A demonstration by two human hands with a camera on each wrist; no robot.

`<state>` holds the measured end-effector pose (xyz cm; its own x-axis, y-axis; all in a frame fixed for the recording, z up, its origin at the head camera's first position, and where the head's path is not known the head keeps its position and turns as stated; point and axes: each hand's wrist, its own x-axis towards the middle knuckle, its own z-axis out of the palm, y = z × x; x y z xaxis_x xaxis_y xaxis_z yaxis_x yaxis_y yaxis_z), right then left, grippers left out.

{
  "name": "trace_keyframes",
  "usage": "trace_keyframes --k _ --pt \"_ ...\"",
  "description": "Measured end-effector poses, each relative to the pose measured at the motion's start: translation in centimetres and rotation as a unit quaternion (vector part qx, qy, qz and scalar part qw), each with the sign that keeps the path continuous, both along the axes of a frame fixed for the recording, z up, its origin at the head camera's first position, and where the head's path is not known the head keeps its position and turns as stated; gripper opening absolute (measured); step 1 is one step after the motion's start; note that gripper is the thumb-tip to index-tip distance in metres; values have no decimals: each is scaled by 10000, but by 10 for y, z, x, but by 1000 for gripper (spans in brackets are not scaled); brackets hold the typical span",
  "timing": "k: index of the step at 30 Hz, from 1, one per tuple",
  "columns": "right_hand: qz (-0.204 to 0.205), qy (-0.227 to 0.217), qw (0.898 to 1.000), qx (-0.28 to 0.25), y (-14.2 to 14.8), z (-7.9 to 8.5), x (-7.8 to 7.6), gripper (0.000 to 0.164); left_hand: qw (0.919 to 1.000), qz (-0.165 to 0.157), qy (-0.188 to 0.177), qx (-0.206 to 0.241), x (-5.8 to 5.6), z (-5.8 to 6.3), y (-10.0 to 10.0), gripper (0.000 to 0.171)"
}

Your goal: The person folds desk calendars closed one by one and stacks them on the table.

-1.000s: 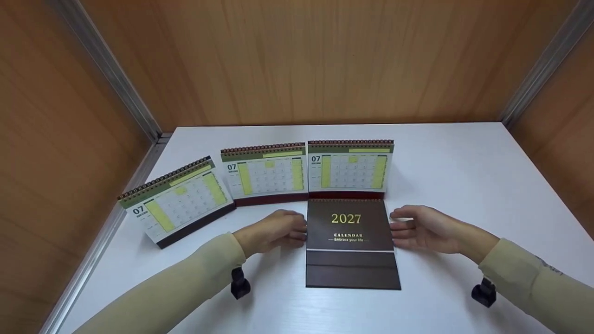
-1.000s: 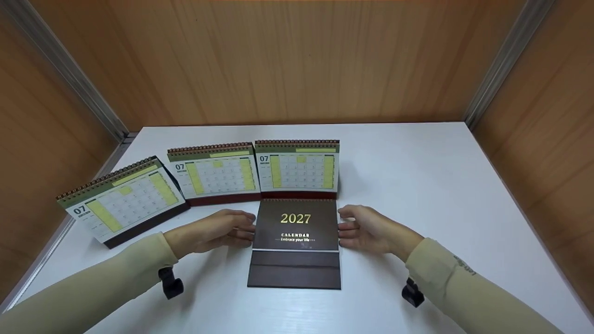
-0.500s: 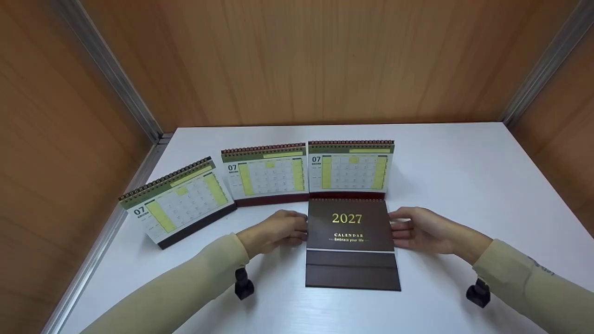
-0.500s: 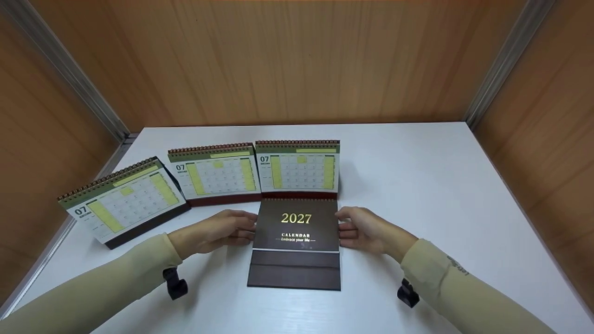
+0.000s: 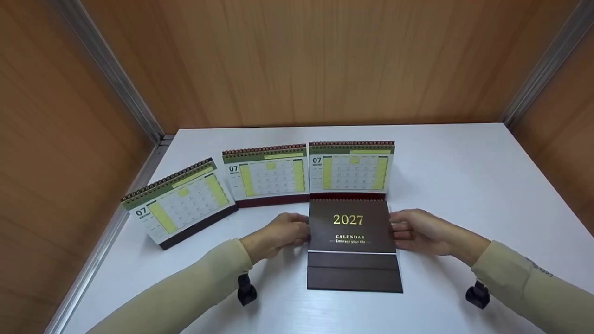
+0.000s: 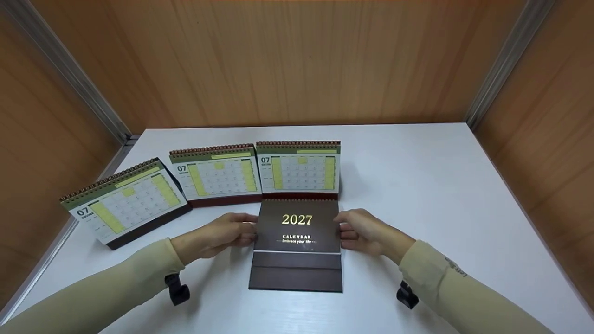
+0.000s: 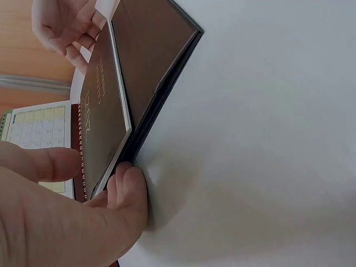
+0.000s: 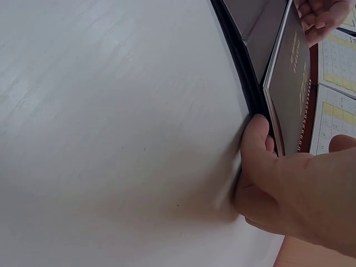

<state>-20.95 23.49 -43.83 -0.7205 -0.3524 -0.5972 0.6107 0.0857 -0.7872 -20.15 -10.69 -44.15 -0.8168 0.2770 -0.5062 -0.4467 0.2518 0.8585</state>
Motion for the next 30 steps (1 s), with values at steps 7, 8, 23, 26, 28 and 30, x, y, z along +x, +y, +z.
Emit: trace_keyframes --k 7,8,23,26,28,30 --pt "78 161 9995 259 0 1 3 55 9997 -8 62 218 4 -1 3 58" --pt "87 203 9993 308 0 0 4 56 9997 -3 72 236 5 -2 4 57" --pt "283 922 9916 860 23 -5 5 69 9983 157 563 44 13 -5 33 54" --pt "369 923 9895 1046 33 -5 5 68 9982 134 574 95 15 -6 40 54" --pt "440 946 9870 1219 40 -4 4 67 9981 113 589 159 15 -6 46 53" --pt "474 957 9846 1387 47 -3 3 65 9978 109 606 232 14 -6 53 53"
